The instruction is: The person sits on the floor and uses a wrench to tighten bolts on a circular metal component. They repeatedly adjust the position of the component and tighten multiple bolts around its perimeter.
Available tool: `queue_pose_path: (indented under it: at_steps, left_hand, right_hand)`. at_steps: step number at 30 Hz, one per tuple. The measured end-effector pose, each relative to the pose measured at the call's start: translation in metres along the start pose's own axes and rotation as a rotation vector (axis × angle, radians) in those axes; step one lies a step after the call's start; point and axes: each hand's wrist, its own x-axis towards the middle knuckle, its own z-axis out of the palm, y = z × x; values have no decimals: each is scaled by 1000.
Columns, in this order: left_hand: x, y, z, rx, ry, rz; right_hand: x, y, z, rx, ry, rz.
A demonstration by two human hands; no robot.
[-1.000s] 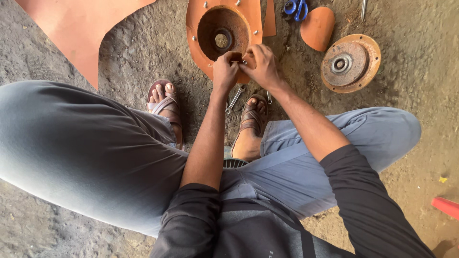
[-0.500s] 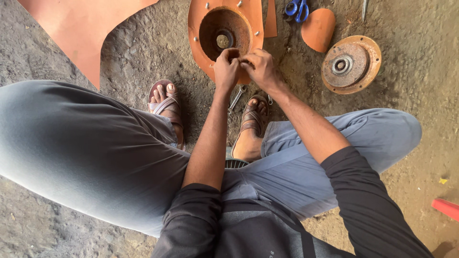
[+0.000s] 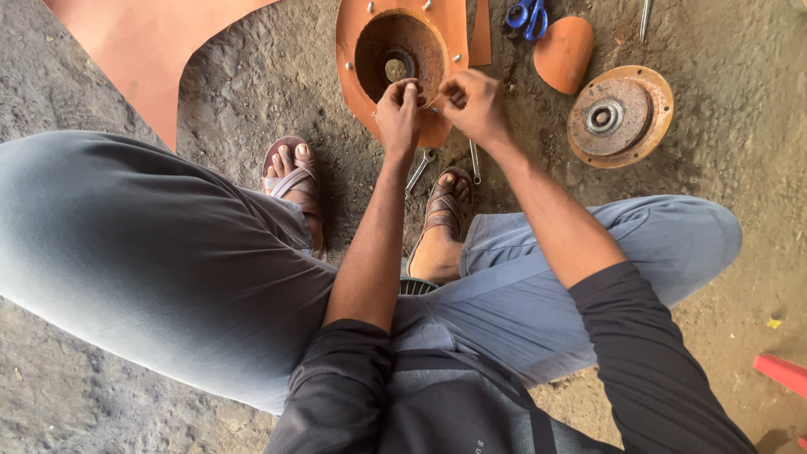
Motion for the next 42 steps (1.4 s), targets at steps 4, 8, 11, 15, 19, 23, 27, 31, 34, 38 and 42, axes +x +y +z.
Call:
queue_pose_path:
  at_steps: [4,8,11,15,19,23,27,31,34,38,42]
  left_hand:
    - [3,2,-1,-422,-61,-192]
    - [7,6,-4,-492,23,-175]
    - [9,8,-6,-454,64,-192]
    - [8,4,-4,-343,104,-203]
    - [8,-2,0,-319,52,-95]
    - [8,-7,0,-158,132,-70]
    - [8,-10,3,-255,73,-81]
    - [9,-13,4,-239,56,-97]
    - [7,-13,3,-204,78,-14]
    - [6,-10,4,-223,68,-112]
    - [6,-6,4,-179,89,-97]
  right_hand:
    - [7,2,-8,235,43,157]
    - [3,-3,-7,-241,-85,123]
    - [-4,-10,10,-338,-129,230]
    - [-9,-12,28,-333,-53,59]
    - [-8,-11,28,-416,-42,-100]
    - [-4,-8,21,-190,25,-142]
    - [-6,-6,19,-254,-71,-50]
    - [-11,-1,22,-293,-15,-113]
    - [-13,1,24,-261,-57,-103]
    - [-13,-1,25,-331,-45,-71]
    - [-12,-4,23,-301,-58,-96]
